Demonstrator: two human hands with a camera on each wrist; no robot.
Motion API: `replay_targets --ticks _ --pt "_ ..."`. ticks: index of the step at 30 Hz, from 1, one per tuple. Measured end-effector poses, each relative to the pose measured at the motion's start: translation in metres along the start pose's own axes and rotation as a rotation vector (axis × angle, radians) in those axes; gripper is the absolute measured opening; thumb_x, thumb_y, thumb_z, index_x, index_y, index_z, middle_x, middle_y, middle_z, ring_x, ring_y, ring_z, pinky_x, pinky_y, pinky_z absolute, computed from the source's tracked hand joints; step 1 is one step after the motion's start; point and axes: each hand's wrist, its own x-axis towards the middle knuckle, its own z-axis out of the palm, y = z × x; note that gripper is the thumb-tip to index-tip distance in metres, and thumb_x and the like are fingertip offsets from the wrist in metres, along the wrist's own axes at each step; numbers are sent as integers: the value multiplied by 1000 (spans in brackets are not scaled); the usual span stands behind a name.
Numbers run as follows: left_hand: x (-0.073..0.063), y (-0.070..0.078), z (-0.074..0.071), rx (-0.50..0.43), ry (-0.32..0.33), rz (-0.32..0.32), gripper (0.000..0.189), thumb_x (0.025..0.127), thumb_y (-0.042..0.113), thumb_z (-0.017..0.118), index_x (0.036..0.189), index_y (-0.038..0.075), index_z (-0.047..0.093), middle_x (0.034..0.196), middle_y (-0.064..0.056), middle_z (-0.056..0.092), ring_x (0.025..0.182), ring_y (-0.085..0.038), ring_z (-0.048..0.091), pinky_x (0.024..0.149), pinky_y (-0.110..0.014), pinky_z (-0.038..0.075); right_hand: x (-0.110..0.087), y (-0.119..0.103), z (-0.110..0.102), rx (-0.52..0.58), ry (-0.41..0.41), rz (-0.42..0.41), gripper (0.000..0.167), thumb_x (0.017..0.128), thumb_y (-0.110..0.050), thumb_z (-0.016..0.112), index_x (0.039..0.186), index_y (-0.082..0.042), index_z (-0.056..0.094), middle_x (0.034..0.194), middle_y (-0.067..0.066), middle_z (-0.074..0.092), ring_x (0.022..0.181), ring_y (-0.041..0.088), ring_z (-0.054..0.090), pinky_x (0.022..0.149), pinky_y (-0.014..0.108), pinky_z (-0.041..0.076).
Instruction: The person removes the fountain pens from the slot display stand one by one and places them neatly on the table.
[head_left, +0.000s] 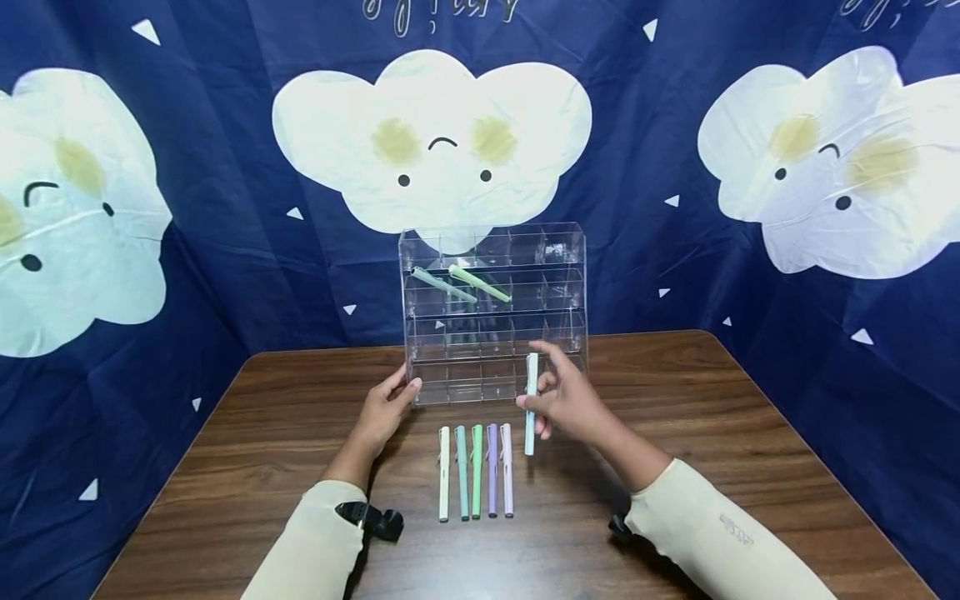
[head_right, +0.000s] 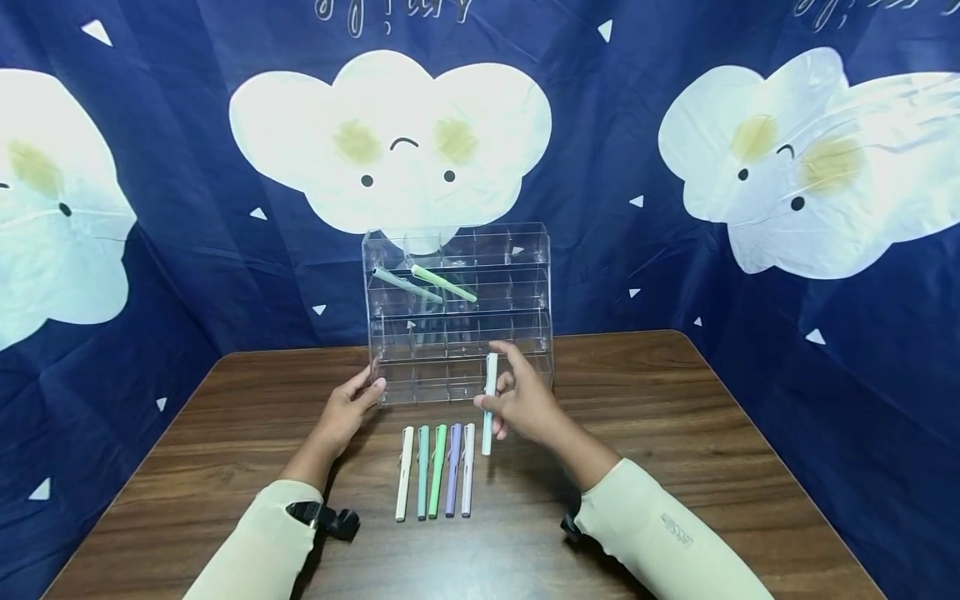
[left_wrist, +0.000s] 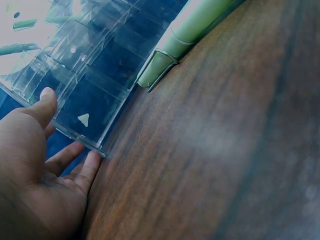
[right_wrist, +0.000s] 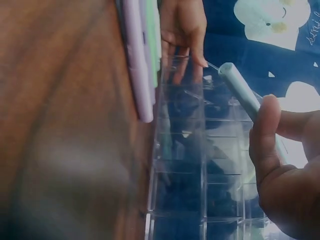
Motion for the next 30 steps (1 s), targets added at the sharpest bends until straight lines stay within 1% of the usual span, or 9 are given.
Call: replay_targets --ticks 2,4,7,10,15,17,23,27,30 --pt "0 0 0 -1 5 -3 64 112 32 66 169 19 41 170 -20 46 151 -36 52 117 -37 51 -4 4 1 -18 -28 5 90 92 8 81 166 -16 36 86 10 55 51 20 65 46 41 61" --pt "-1 0 0 -11 7 -1 63 112 32 66 169 19 42 169 -19 47 151 -35 53 116 -37 51 -7 7 2 -22 -53 5 88 92 8 81 165 -15 37 87 10 55 51 20 65 47 42 61" --pt "-1 1 0 -15 4 7 63 112 31 65 169 19 41 170 -19 46 152 -36 52 116 -36 51 -11 12 3 7 -69 13 87 93 9 79 166 -13 37 89 10 55 53 19 66 49 42 62" --pt "-1 1 0 -30 1 2 63 112 30 65 169 19 41 170 -19 46 151 -35 52 115 -34 52 -14 16 4 42 -83 30 87 95 10 77 168 -13 35 93 10 55 55 17 67 52 41 64" --pt "-2 0 2 -58 5 -11 62 112 28 65 169 18 42 165 -23 53 146 -35 57 110 -32 56 -18 22 5 71 -117 65 86 97 13 72 169 -13 33 95 11 59 58 17 69 56 41 66" --pt "-2 0 2 -56 5 -9 62 112 28 65 169 18 42 164 -24 53 146 -35 57 111 -33 55 -20 25 4 80 -136 81 85 97 13 70 169 -11 32 95 12 60 58 17 69 56 41 66" --pt "-3 0 3 -51 -1 -11 63 112 31 66 169 20 42 167 -21 50 149 -35 54 116 -40 54 -24 33 4 106 -189 114 83 97 12 71 168 -5 31 94 10 60 60 17 69 55 36 65" --pt "-3 1 3 -34 -1 -2 64 112 33 66 169 19 42 167 -21 51 149 -36 54 114 -37 53 -23 39 5 115 -217 121 81 97 11 72 166 -3 32 92 9 60 62 17 69 55 32 63" --pt "-3 0 2 -29 5 -1 63 112 33 66 169 20 42 168 -19 49 151 -34 53 112 -33 53 -21 43 5 99 -242 93 80 98 8 74 166 -2 32 90 8 61 63 18 70 54 30 62"
